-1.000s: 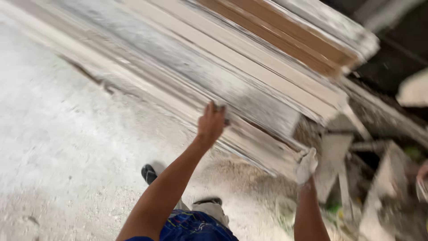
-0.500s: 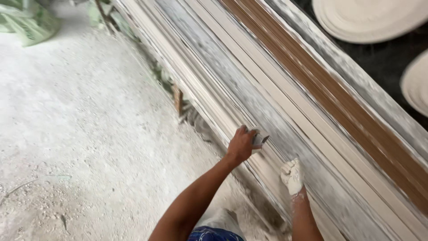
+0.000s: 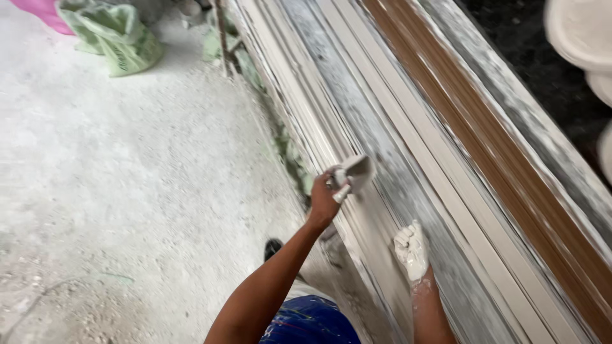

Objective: The person scoops gypsum powder from a bag into a bucket, mixes it by hand, and pours the slurry into long rectangular molds. They then remove the set gypsum strips from the molds and place them on a nearby rack.

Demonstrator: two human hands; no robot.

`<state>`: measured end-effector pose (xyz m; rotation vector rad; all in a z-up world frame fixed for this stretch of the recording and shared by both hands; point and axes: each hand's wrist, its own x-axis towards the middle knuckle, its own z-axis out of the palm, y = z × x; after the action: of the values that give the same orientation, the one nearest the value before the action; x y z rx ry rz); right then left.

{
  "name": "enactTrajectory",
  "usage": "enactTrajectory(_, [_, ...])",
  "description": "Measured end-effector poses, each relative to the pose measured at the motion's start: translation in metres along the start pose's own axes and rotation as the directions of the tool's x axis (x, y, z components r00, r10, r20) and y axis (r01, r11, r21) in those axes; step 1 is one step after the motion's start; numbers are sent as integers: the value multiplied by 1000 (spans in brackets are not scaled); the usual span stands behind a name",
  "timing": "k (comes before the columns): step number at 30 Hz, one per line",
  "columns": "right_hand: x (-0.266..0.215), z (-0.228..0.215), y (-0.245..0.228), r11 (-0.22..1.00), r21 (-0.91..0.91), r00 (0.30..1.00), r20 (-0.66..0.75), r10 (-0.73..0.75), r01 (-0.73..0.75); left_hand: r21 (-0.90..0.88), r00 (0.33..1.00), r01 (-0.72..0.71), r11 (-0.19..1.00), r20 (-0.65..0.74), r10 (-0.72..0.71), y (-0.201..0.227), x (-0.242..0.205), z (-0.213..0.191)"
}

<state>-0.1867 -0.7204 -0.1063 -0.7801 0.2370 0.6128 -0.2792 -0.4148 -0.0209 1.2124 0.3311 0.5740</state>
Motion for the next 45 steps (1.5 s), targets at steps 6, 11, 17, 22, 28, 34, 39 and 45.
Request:
enactTrajectory(6, [192,128,47,848,-520,968,247,36,101,-100,889,164,981,-417,-191,41,149,-139])
enactTrajectory(11, [370,243,103,955,-295,931,356,76,35,-109,852,78,991,-509,-123,82,224,-257])
enactTrajectory(17, [540,374,179,933,-355,960,279,37,67,-58,821,76,995,-563,-95,101,334,-389])
enactTrajectory(22, [643,517,222,951,-281,949,313,-35,128,35,816,134,990,-571,-90,134,428,-465])
enactTrajectory(28, [653,607,187,987,-120,918,394,-47,103,190,903,120,974,-429,-27,177,513,-494])
enactTrajectory(34, [594,590,204,814,-489,927,343,-151,314,584,996,-7,812,-71,59,166,575,-435])
enactTrajectory(39, [550,587,161,895,-417,956,-161,-245,160,806,931,-285,520,362,-51,158,609,-337])
enactTrajectory(45, [526,545,121,932,-297,922,-257,-289,209,860,854,-371,350,464,-236,159,632,-286])
